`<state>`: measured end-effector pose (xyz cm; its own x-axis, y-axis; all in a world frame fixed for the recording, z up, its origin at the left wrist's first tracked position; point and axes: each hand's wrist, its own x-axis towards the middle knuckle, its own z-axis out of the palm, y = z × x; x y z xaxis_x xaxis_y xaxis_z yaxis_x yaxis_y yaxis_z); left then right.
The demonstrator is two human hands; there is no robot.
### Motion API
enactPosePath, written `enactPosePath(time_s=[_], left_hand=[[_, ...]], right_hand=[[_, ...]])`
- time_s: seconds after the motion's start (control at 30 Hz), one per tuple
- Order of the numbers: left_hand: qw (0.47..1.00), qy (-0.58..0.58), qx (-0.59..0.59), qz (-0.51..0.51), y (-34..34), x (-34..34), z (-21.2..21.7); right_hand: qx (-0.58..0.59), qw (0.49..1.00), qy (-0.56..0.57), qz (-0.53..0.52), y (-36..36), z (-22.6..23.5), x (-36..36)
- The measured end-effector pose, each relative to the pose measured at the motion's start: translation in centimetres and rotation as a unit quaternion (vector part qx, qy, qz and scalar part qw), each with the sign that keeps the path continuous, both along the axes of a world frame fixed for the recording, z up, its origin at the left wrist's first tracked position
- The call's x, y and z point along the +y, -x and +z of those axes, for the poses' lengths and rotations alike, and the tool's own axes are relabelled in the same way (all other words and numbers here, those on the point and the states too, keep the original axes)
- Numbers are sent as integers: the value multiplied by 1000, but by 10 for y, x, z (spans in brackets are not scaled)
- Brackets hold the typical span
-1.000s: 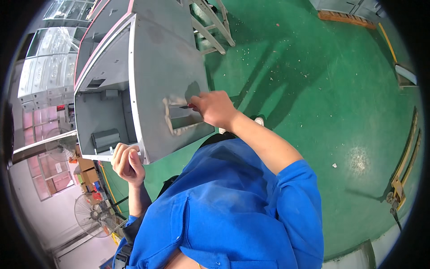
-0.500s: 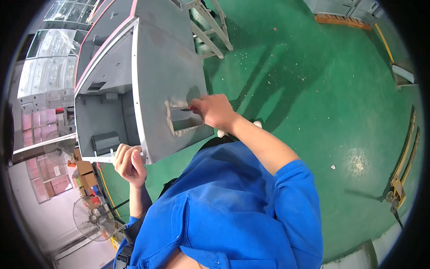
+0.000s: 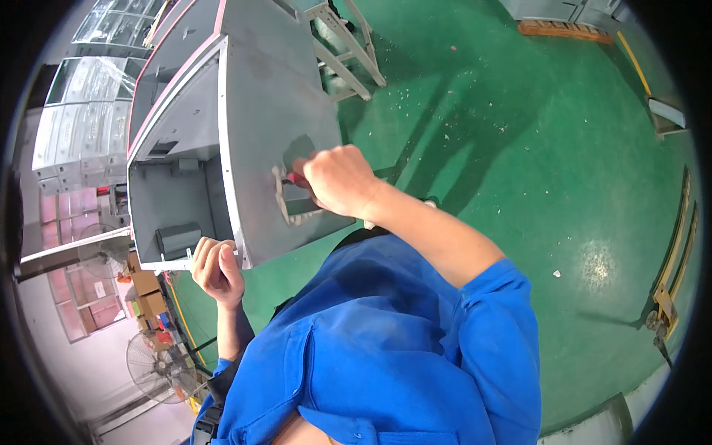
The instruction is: Applying red protective tape to the top edges of metal cabinets and using a scraper to clean or smooth edges.
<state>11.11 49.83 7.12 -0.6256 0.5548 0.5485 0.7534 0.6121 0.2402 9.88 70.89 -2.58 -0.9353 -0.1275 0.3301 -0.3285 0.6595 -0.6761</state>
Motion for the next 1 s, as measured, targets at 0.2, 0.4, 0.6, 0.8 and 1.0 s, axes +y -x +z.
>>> enactPosePath(time_s=[0.2, 0.4, 0.6, 0.8, 1.0], left_hand=[[1000, -3, -2, 10, -1, 2, 0], [1000, -2, 4, -1, -1, 1, 1], [1000, -4, 5, -4, -1, -1, -1], [1000, 7, 5, -1, -2, -2, -1], [1000, -5, 12, -5, 0, -1, -2]], right_hand=[[2, 997, -80, -1, -1, 19, -2], [-38, 997, -65, 16, 0, 6, 1], [-62, 997, -49, 25, 0, 8, 2], [-46, 994, -97, 22, -2, 18, 0], [-23, 989, -141, 31, 0, 38, 2]])
